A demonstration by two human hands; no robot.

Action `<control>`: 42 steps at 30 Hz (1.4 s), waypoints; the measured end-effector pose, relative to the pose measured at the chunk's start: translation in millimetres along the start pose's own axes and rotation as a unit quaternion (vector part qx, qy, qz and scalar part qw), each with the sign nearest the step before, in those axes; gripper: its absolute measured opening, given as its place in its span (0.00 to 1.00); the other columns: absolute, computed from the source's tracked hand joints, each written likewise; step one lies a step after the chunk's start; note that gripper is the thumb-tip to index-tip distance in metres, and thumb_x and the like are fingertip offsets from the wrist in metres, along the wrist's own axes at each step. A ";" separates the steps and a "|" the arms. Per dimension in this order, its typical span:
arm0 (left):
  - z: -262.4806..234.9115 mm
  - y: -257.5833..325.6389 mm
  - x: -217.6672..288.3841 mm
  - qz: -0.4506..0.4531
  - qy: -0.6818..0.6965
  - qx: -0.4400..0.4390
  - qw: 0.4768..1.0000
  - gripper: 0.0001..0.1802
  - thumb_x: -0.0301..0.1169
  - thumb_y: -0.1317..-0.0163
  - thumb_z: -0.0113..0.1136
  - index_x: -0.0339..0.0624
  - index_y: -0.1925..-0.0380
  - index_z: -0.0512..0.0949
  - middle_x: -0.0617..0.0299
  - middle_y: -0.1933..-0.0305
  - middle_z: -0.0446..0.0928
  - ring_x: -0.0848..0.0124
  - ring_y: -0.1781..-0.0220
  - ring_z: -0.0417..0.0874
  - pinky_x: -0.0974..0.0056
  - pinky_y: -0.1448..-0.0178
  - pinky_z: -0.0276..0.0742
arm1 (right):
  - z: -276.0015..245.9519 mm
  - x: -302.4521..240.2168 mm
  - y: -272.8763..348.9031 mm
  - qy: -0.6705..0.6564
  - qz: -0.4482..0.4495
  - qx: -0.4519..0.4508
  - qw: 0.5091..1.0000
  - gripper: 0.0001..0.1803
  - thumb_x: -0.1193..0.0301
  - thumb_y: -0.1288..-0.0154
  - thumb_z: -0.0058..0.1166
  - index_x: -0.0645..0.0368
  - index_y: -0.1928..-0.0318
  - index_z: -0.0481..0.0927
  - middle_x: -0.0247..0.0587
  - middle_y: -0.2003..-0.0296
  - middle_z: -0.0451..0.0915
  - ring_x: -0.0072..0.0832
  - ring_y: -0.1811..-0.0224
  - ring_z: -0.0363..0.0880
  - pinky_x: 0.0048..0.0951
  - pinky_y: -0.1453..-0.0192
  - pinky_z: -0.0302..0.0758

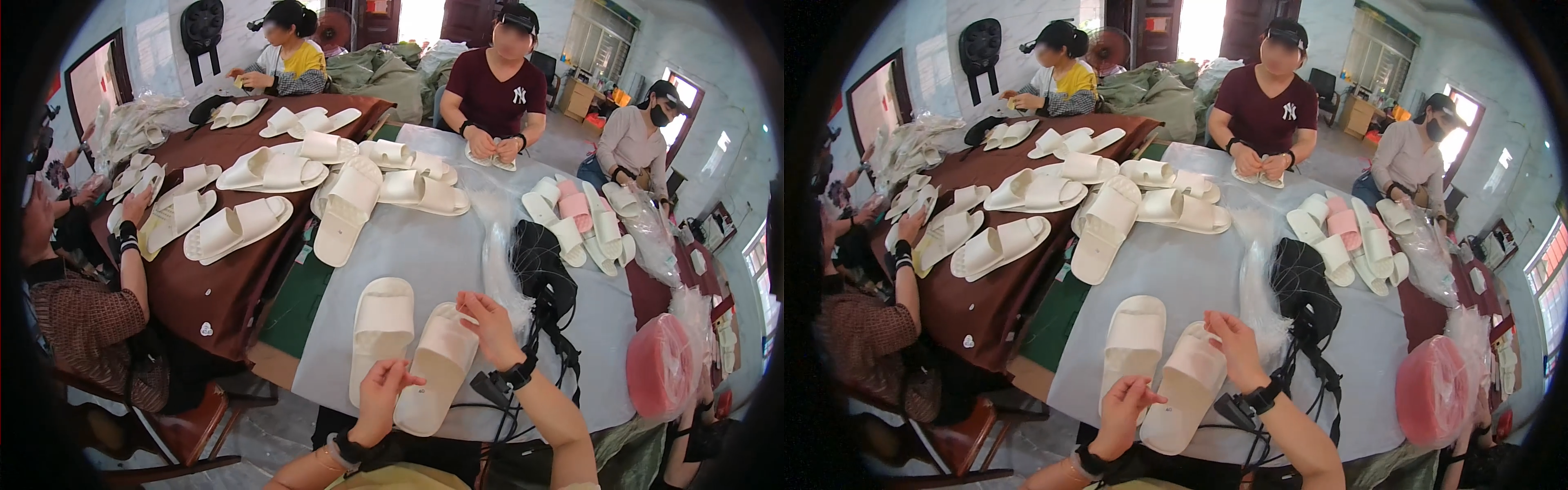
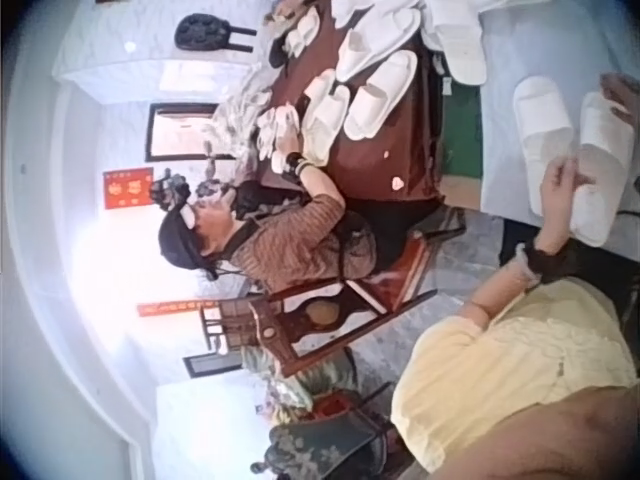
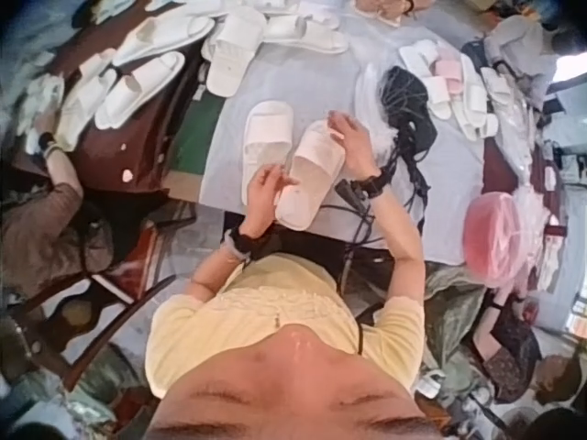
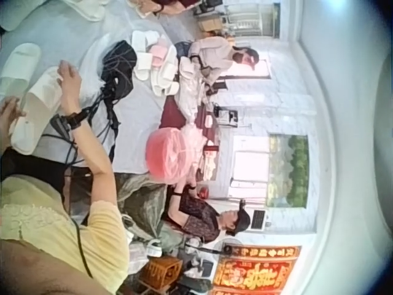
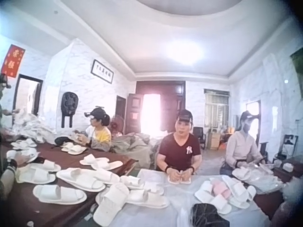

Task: Assembling, inspecting, and preparing sandals for packaging in a footwear manufacturing facility.

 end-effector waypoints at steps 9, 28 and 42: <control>-29.6 14.7 -44.9 -0.248 0.262 0.004 0.933 0.10 0.32 0.35 0.44 0.37 0.62 0.71 0.64 0.69 0.74 0.61 0.51 0.77 0.59 0.47 0.72 | 53.0 4.9 -49.1 0.088 -0.003 -0.128 0.988 0.16 0.61 0.37 0.49 0.60 0.58 0.78 0.32 0.69 0.79 0.20 0.67 0.76 0.22 0.63 0.71; -31.8 30.6 -38.6 -0.307 0.206 -0.033 0.929 0.09 0.35 0.35 0.43 0.45 0.66 0.71 0.69 0.70 0.72 0.64 0.53 0.79 0.70 0.71 0.71 | 104.2 14.6 -74.1 0.328 -0.106 -0.203 0.916 0.16 0.61 0.40 0.50 0.61 0.61 0.80 0.40 0.68 0.81 0.26 0.66 0.77 0.26 0.58 0.71; -54.6 -56.3 -40.7 -0.220 0.114 0.016 0.969 0.09 0.33 0.37 0.48 0.45 0.59 0.69 0.67 0.70 0.68 0.74 0.81 0.69 0.71 0.80 0.60 | 109.0 31.8 -67.9 0.312 -0.112 -0.248 0.910 0.15 0.61 0.39 0.49 0.59 0.61 0.80 0.36 0.67 0.81 0.23 0.65 0.76 0.26 0.58 0.71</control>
Point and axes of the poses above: each hand's wrist, its own y-axis away from the middle knuckle, its own z-axis out of the palm, x = y × z, the point moved 9 cm from there along -y, towards the middle knuckle
